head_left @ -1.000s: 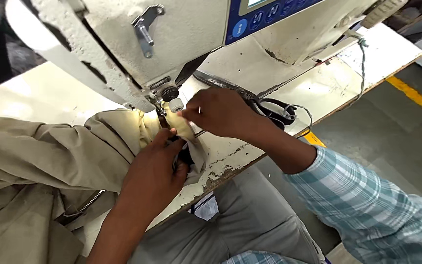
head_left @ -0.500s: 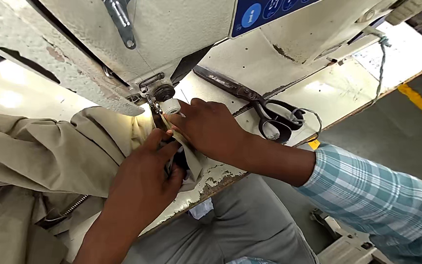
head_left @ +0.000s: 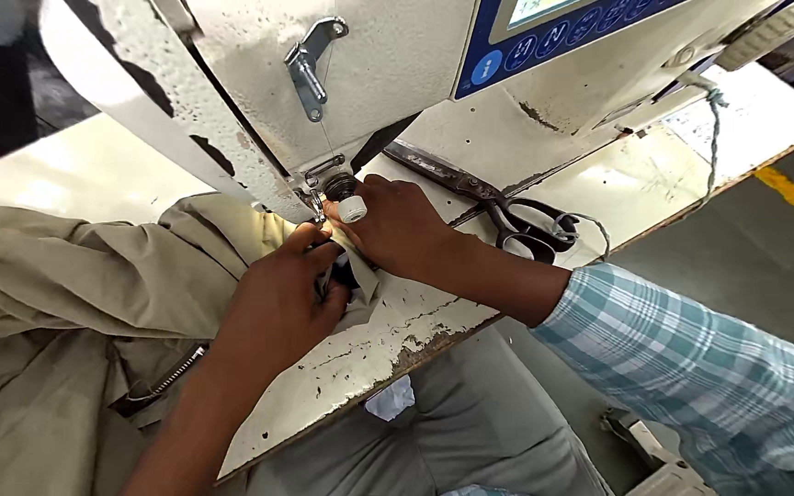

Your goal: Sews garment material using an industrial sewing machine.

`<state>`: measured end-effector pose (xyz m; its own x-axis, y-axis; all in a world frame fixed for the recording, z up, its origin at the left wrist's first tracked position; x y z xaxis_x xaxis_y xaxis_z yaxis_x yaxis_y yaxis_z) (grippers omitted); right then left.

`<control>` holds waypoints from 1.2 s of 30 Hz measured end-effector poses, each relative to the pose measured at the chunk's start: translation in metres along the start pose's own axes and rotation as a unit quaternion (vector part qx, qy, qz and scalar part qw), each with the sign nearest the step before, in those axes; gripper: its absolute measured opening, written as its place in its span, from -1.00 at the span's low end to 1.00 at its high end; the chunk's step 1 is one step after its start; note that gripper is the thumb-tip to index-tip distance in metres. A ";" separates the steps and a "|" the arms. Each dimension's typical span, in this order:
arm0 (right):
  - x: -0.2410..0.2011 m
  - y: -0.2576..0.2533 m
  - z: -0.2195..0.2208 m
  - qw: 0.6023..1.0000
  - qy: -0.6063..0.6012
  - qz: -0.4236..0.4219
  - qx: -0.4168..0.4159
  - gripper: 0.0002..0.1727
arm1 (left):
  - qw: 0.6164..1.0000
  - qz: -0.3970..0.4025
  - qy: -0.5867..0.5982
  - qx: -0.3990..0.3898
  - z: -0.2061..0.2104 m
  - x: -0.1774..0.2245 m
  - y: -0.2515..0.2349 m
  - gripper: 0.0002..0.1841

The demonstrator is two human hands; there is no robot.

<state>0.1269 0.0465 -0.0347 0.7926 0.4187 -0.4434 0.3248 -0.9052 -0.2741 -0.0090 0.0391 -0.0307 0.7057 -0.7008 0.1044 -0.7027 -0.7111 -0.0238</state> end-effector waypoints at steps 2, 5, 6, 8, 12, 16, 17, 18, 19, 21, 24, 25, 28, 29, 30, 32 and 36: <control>0.002 -0.004 -0.002 1.000 -0.006 0.005 -0.001 -0.77 | 1.000 0.000 0.004 0.004 -0.001 -0.002 -0.003 -0.63; 0.004 -0.008 -0.003 1.000 -0.013 0.009 0.006 -0.78 | 1.000 -0.007 -0.007 0.006 -0.003 0.000 -0.007 -0.68; 0.005 -0.009 -0.002 1.000 -0.018 0.010 0.016 -0.78 | 1.000 -0.010 -0.020 0.007 -0.002 0.002 -0.007 -0.69; 0.008 -0.005 0.000 0.998 -0.051 0.015 0.043 -0.80 | 0.998 -0.014 -0.060 0.013 -0.003 0.013 0.000 -0.69; 0.005 0.029 -0.007 0.975 -0.150 -0.100 0.127 -0.70 | 0.985 0.045 -0.078 0.145 -0.021 0.027 0.038 -0.56; -0.006 0.063 -0.002 0.970 -0.188 -0.151 0.035 -0.53 | 0.985 0.121 -0.108 0.059 -0.015 0.004 0.042 -0.46; -0.003 0.063 0.000 0.975 -0.185 -0.125 0.002 -0.45 | 0.984 0.118 -0.128 0.035 -0.020 -0.006 0.033 -0.37; -0.001 0.061 0.001 0.978 -0.184 -0.097 -0.020 -0.36 | 0.982 0.113 -0.147 0.017 -0.027 -0.013 0.024 -0.33; -0.001 0.059 0.002 0.980 -0.182 -0.075 -0.040 -0.27 | 0.981 0.109 -0.163 0.010 -0.034 -0.013 0.017 -0.40; -0.005 0.053 0.006 0.978 -0.191 -0.055 -0.063 -0.26 | 0.972 0.127 -0.194 0.046 -0.044 0.024 0.017 -0.78; -0.006 0.052 0.007 0.961 -0.255 -0.096 -0.054 -0.53 | 0.957 0.190 -0.175 0.131 -0.032 0.095 0.047 -0.80; -0.007 0.054 0.009 0.958 -0.256 -0.110 -0.060 -0.61 | 0.967 0.185 -0.123 0.121 -0.031 0.093 0.056 -0.74; -0.009 0.060 0.011 0.954 -0.261 -0.136 -0.054 -0.74 | 0.991 0.111 -0.049 0.054 -0.061 0.024 0.062 -0.40; -0.009 0.062 0.011 0.949 -0.278 -0.141 -0.046 -0.77 | 0.993 0.082 -0.077 0.024 -0.076 -0.008 0.059 -0.18; -0.008 0.063 0.010 0.943 -0.300 -0.141 -0.034 -0.81 | 0.994 0.033 -0.095 -0.039 -0.089 -0.041 0.055 0.10; -0.007 0.067 0.006 0.934 -0.337 -0.120 -0.013 -0.82 | 0.968 -0.089 -0.158 -0.177 -0.098 -0.100 0.056 0.42; 0.007 0.074 -0.001 0.892 -0.445 0.027 0.070 -0.82 | 0.950 -0.079 -0.235 -0.187 -0.082 -0.126 0.083 0.32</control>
<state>0.1570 -0.0179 -0.0574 0.0602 0.3232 -0.9444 0.1815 -0.9339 -0.3080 -0.1635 0.0733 0.0357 0.7054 -0.5975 -0.3814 -0.5056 -0.8012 0.3200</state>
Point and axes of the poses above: each hand's wrist, its own y-axis away from the middle knuckle, its own z-axis out of the palm, x = y × z, the point moved 6 cm from there along -y, towards the middle knuckle, and after that the axes turned 12 degrees about -y, right-handed, at the moved point
